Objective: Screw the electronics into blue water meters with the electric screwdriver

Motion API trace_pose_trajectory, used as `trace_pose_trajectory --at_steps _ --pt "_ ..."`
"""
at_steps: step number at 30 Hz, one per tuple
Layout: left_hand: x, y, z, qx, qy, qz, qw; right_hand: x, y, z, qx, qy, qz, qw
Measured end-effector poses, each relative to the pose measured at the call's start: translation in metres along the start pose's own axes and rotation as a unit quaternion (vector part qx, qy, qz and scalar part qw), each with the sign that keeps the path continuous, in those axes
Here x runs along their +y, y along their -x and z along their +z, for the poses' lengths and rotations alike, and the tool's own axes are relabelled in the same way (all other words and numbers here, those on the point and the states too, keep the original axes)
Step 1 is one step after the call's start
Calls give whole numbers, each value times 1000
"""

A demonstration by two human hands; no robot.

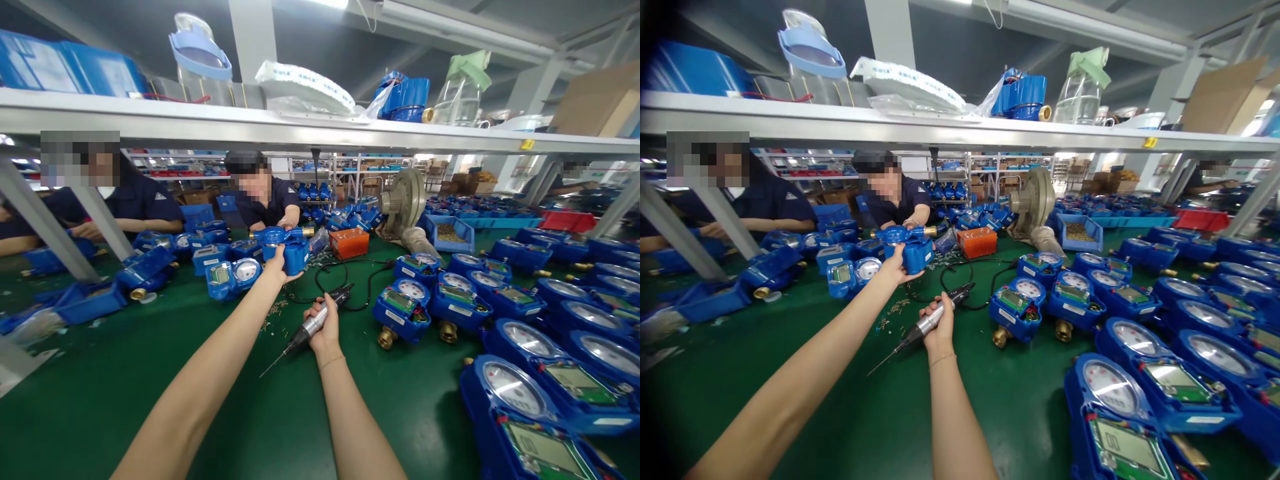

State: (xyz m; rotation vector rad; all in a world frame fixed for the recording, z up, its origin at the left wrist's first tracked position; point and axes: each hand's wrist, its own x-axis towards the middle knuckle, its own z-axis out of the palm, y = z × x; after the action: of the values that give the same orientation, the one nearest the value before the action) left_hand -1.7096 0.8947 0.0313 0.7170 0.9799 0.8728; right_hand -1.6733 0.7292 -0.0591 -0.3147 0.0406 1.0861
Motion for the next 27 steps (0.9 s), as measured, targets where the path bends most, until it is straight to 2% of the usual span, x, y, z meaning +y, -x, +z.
trace_pose_trajectory --at_steps 4,8,13,17,20,23,27 --pt "14 38 -20 4 -6 17 1000 -3 0 0 -6 2 0 1000" --pt "22 90 -58 0 -11 19 1000 -5 2 1 -15 12 -4 1000" --pt "9 170 -135 47 -32 20 998 -8 6 3 -30 14 -2 999" --pt "-19 232 -202 90 -41 -17 995 -9 10 3 -49 19 16 999" --pt "-42 268 -238 141 -25 -47 989 -9 16 5 -69 28 43 996" --pt "-58 295 -258 173 -12 -64 983 -10 26 7 -94 38 74 992" --pt "-69 317 -266 172 -8 -72 982 -14 41 17 -127 56 104 985"
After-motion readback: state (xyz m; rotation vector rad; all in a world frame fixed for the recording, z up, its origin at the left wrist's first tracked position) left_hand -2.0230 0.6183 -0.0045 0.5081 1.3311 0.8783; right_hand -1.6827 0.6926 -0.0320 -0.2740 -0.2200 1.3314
